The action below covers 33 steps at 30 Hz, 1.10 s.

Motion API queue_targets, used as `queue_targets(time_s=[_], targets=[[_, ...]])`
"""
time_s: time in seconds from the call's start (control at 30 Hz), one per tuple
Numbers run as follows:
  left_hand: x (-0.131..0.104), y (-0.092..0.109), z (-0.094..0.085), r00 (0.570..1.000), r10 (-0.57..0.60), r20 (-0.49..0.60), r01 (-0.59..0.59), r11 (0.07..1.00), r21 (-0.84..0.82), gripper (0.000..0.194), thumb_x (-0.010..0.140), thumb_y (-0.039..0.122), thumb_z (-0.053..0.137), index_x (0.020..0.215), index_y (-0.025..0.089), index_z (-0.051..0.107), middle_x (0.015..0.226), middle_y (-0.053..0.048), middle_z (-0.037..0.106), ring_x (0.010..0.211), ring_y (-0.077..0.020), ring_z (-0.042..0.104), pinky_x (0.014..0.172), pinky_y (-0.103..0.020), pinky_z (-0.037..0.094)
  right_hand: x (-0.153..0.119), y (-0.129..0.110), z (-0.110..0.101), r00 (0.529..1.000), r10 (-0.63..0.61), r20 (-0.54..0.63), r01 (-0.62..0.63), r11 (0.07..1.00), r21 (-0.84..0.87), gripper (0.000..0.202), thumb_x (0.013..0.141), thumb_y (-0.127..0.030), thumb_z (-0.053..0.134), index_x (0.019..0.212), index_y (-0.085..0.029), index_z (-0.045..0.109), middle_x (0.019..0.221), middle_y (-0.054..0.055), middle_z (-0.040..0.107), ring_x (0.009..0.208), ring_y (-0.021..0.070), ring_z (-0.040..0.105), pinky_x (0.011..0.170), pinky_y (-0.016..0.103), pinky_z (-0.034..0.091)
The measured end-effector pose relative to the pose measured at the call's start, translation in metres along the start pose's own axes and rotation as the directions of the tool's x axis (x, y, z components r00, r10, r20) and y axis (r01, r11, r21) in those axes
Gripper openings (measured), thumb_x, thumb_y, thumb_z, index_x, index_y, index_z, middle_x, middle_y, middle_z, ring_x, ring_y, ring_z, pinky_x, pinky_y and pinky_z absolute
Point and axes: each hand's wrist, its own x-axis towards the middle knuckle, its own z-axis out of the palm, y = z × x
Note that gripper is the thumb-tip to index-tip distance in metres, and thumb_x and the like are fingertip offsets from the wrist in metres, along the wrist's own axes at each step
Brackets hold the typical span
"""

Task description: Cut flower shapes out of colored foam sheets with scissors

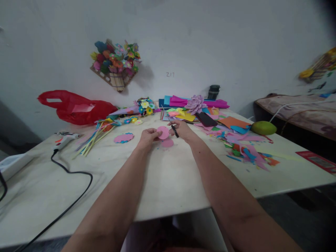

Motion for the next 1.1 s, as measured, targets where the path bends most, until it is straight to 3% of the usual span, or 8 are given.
queue_targets(time_s=[0.37, 0.67, 0.83, 1.1], targets=[[0.001, 0.000, -0.001, 1.000, 0.014, -0.002, -0.014, 1.000, -0.001, 0.035, 0.045, 0.034, 0.086, 0.056, 0.012, 0.061, 0.055, -0.005, 0.062, 0.052, -0.0149, 0.059, 0.058, -0.030, 0.052, 0.002, -0.001, 0.004, 0.996, -0.021, -0.087, 0.023, 1.000, 0.014, 0.043, 0.053, -0.001, 0.062, 0.094, -0.013, 0.066, 0.049, -0.006, 0.056, 0.045, 0.0104, 0.054, 0.050, 0.022, 0.046], [-0.002, 0.004, -0.001, 0.996, -0.023, 0.082, 0.025, 1.000, -0.014, 0.035, 0.042, 0.031, 0.086, 0.053, 0.013, 0.059, 0.053, -0.002, 0.060, 0.050, -0.0129, 0.057, 0.055, -0.027, 0.048, 0.001, -0.004, -0.003, 0.974, 0.076, -0.214, -0.063, 0.996, 0.069, 0.028, 0.063, -0.004, 0.069, 0.087, -0.014, 0.059, 0.050, -0.004, 0.061, 0.040, 0.0084, 0.051, 0.046, 0.019, 0.042], [-0.007, 0.004, 0.002, 0.980, -0.044, 0.193, 0.042, 0.999, 0.012, 0.032, 0.045, 0.028, 0.086, 0.050, 0.013, 0.058, 0.056, -0.002, 0.061, 0.052, -0.0117, 0.056, 0.055, -0.025, 0.046, -0.002, -0.008, -0.004, 0.994, 0.034, -0.109, -0.020, 0.991, 0.130, 0.029, 0.066, -0.014, 0.075, 0.089, -0.015, 0.058, 0.056, -0.003, 0.064, 0.042, 0.0064, 0.050, 0.047, 0.018, 0.040], [-0.010, 0.005, 0.005, 0.955, -0.133, 0.265, 0.121, 0.991, 0.059, 0.024, 0.046, 0.020, 0.083, 0.053, 0.011, 0.062, 0.051, -0.002, 0.058, 0.048, -0.0105, 0.051, 0.050, -0.024, 0.039, -0.006, -0.009, 0.003, 0.995, 0.001, 0.100, -0.009, 0.997, 0.080, 0.033, 0.061, -0.005, 0.069, 0.091, -0.015, 0.060, 0.057, -0.005, 0.062, 0.050, 0.0080, 0.054, 0.052, 0.019, 0.042]])
